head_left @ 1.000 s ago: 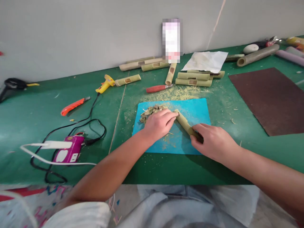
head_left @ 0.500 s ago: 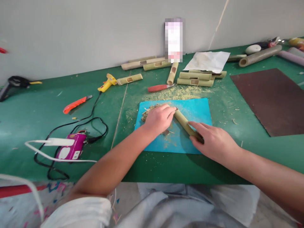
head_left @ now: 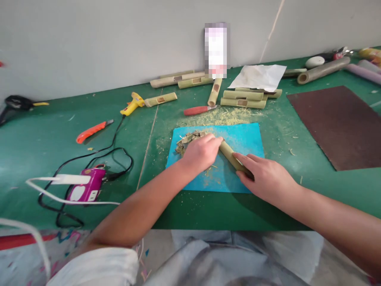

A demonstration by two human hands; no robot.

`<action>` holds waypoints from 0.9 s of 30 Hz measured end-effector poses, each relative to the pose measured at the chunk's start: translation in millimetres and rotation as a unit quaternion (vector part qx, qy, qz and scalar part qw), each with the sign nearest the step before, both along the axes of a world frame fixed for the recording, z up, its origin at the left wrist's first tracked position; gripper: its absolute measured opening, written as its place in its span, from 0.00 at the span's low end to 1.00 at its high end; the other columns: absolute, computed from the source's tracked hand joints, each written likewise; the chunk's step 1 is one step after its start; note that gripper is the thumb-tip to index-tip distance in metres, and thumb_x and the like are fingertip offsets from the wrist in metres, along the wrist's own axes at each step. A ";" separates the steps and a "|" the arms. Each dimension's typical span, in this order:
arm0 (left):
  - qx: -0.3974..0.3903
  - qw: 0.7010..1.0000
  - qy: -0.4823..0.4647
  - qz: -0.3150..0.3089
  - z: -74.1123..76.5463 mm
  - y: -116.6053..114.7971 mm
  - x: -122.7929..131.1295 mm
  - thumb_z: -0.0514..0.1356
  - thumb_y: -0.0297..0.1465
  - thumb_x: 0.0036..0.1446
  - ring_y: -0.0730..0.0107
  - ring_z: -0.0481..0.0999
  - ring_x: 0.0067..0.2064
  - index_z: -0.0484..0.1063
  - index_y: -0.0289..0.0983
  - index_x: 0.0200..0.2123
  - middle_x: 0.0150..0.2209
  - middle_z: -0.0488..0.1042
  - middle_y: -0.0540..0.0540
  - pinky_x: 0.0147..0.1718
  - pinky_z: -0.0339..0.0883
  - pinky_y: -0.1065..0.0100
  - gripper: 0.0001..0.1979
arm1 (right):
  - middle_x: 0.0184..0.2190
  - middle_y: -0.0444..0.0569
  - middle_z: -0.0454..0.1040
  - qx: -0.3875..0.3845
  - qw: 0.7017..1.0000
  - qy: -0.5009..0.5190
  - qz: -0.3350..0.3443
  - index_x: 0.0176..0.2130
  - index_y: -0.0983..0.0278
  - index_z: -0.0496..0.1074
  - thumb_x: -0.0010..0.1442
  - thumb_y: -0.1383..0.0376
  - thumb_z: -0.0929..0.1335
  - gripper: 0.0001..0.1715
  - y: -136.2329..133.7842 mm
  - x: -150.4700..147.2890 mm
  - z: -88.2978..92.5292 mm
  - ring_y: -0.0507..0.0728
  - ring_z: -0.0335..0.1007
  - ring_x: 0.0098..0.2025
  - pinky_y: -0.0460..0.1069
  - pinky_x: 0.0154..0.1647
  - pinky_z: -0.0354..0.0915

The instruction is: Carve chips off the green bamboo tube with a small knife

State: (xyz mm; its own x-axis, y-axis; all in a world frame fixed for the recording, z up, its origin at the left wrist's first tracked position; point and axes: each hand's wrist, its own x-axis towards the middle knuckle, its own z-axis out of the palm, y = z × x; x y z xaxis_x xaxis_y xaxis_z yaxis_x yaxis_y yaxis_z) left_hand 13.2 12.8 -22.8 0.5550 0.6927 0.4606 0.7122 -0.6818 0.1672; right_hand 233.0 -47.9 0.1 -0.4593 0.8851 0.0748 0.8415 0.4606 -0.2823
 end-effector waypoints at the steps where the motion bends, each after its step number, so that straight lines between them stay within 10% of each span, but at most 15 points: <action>1: 0.005 1.000 -0.001 0.010 0.0 -0.4 0.2 0.49 0.30 0.72 0.67 0.78 0.35 0.76 0.32 0.46 0.33 0.77 0.42 0.34 0.72 0.69 0.16 | 0.36 0.49 0.78 0.001 1.000 -0.001 0.001 0.61 0.66 0.69 0.64 0.64 0.63 0.27 -0.1 -0.1 0.0 0.55 0.73 0.30 0.49 0.27 0.59; 27: -0.005 1.000 0.006 -0.020 0.7 -4.4 -0.1 0.49 0.30 0.72 0.68 0.78 0.34 0.76 0.32 0.47 0.33 0.77 0.43 0.34 0.72 0.69 0.16 | 0.37 0.49 0.79 -0.002 1.000 -0.017 0.005 0.61 0.65 0.68 0.64 0.64 0.63 0.27 -2.3 -1.1 2.3 0.57 0.75 0.32 0.50 0.26 0.59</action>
